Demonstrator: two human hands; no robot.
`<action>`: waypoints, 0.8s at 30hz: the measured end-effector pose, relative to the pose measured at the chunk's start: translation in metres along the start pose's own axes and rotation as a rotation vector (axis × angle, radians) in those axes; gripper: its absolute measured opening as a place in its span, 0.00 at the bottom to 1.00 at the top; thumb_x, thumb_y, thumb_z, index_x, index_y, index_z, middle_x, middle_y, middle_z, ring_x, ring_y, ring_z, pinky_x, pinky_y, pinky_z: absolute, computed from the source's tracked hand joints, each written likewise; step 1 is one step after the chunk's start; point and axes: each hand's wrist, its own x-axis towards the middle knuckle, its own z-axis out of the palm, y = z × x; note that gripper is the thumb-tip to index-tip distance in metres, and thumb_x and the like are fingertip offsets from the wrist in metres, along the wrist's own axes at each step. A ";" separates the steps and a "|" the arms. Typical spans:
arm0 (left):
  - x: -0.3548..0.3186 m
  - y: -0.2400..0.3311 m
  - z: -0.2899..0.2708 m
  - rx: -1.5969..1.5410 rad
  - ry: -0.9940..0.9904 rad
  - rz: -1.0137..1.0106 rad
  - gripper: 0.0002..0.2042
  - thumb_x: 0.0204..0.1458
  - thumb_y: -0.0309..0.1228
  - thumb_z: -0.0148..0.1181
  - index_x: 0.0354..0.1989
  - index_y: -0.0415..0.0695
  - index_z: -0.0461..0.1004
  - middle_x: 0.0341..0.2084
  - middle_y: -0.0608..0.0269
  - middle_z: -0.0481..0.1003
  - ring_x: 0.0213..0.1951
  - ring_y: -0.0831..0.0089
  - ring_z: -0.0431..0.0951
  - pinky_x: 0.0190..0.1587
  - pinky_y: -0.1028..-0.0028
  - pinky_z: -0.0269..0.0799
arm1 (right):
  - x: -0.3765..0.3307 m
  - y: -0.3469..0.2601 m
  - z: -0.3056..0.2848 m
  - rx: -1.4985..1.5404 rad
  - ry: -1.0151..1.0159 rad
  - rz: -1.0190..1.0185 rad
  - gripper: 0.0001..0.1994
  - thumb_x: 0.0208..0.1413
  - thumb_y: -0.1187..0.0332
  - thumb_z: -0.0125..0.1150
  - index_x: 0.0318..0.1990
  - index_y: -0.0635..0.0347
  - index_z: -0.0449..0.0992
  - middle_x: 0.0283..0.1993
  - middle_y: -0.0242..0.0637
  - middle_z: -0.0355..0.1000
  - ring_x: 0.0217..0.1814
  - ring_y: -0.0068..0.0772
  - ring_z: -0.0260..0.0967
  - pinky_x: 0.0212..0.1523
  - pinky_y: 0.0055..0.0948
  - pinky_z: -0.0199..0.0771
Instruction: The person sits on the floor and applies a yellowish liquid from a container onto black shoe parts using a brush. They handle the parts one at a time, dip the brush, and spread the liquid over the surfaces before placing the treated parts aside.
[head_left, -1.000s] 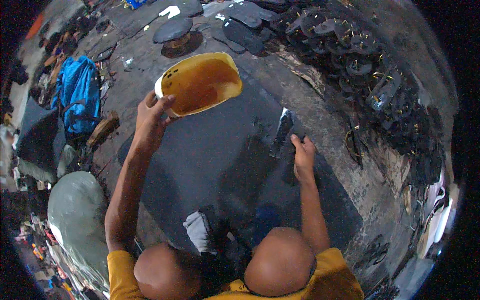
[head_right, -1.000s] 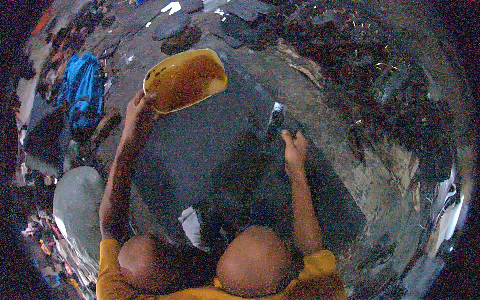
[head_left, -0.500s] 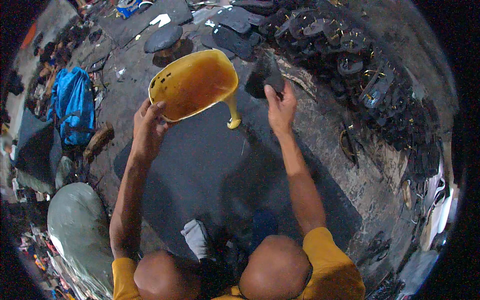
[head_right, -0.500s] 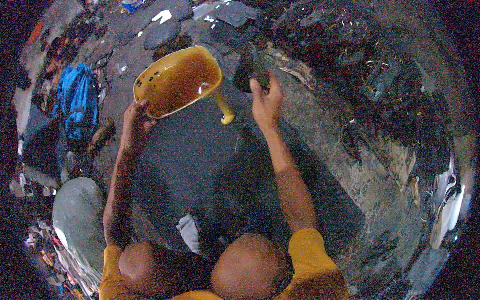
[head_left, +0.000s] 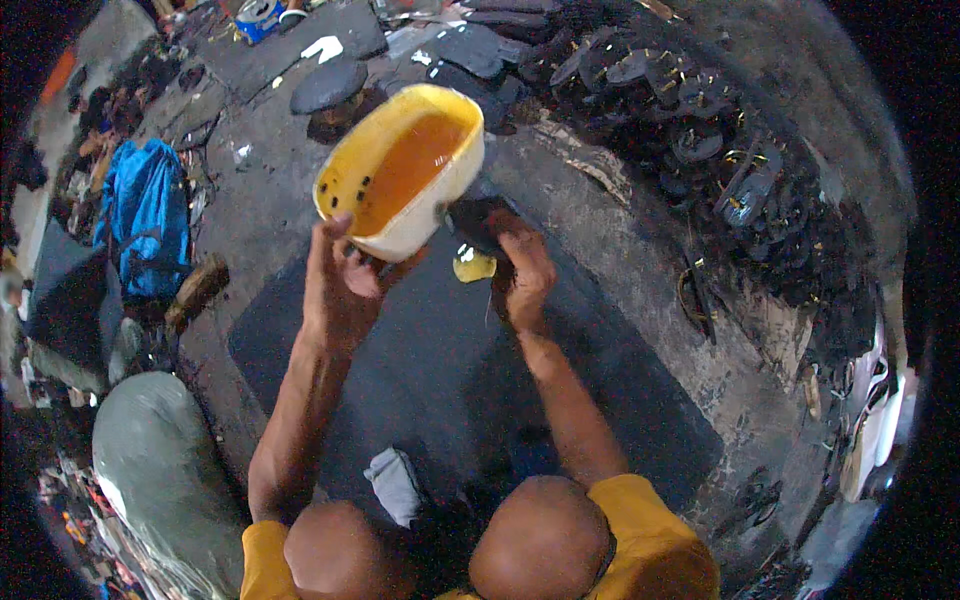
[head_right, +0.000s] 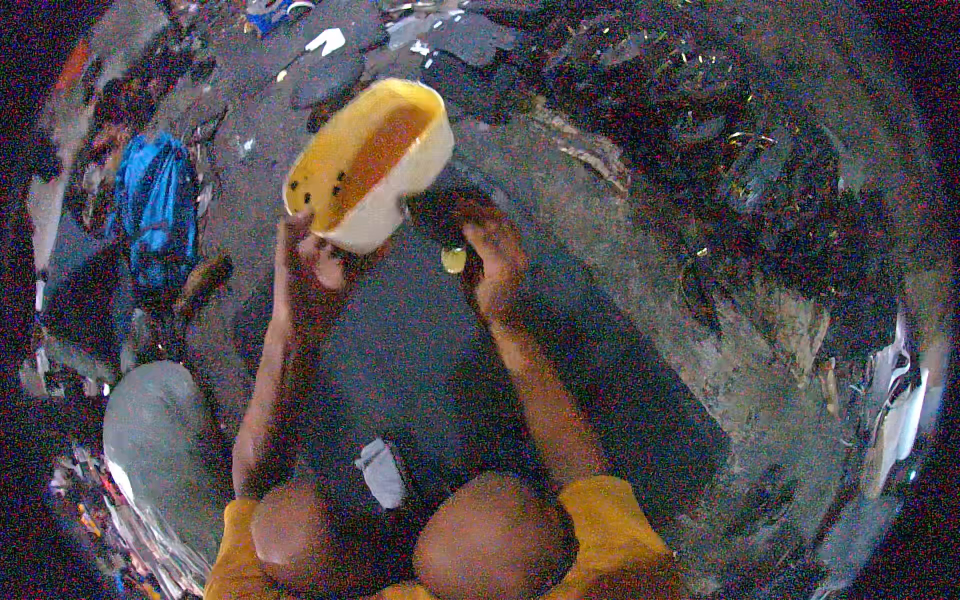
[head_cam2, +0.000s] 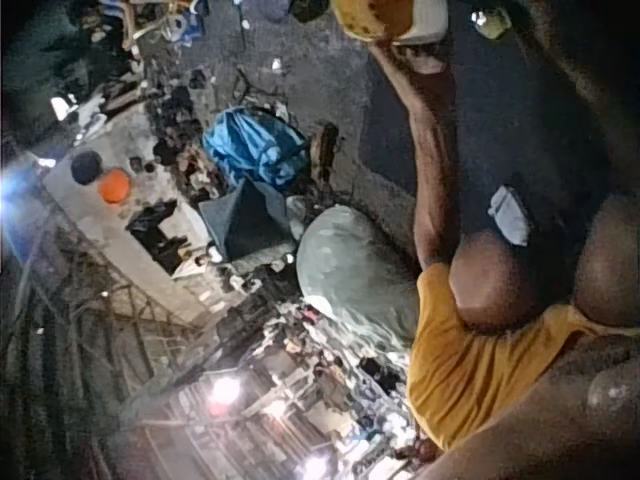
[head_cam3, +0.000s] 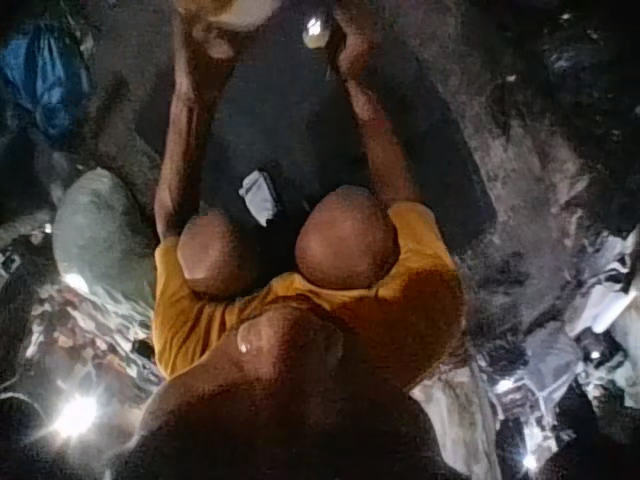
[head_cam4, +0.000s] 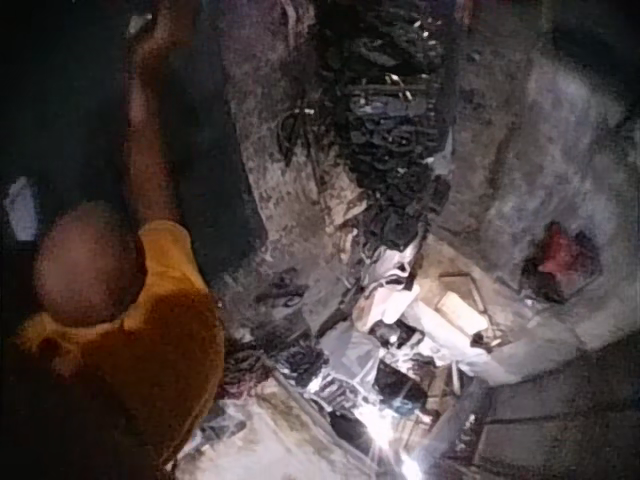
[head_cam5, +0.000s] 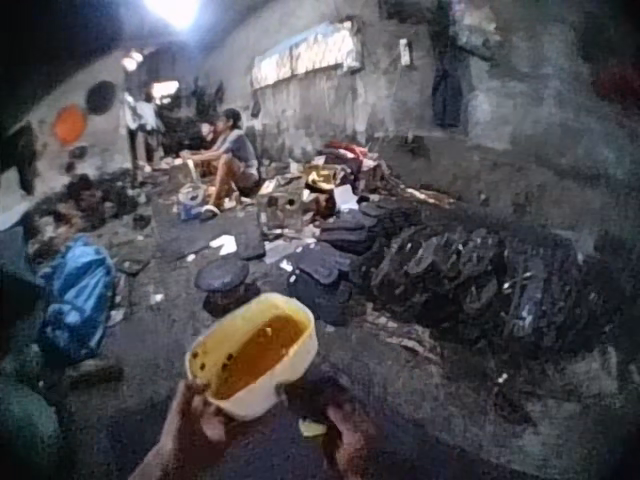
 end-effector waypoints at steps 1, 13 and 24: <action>-0.001 0.005 -0.007 -0.046 -0.018 0.009 0.42 0.55 0.50 0.60 0.70 0.35 0.52 0.67 0.43 0.61 0.66 0.50 0.65 0.66 0.46 0.67 | -0.011 0.012 -0.008 -0.029 -0.123 -0.033 0.20 0.52 0.77 0.59 0.54 0.59 0.80 0.54 0.43 0.78 0.57 0.46 0.73 0.62 0.43 0.68; -0.206 0.021 -0.291 -0.240 0.523 0.403 0.38 0.55 0.50 0.61 0.72 0.49 0.56 0.69 0.52 0.60 0.69 0.51 0.61 0.71 0.42 0.55 | -0.027 0.005 -0.022 -0.202 -0.951 0.088 0.17 0.52 0.78 0.55 0.49 0.54 0.81 0.46 0.46 0.79 0.53 0.51 0.74 0.55 0.47 0.70; -0.357 -0.033 -0.509 -0.440 0.899 0.606 0.35 0.49 0.32 0.64 0.69 0.45 0.61 0.68 0.52 0.59 0.68 0.50 0.59 0.68 0.41 0.67 | 0.012 0.085 0.033 -0.375 -1.421 -0.233 0.19 0.45 0.80 0.62 0.45 0.48 0.83 0.42 0.40 0.80 0.49 0.50 0.77 0.50 0.48 0.75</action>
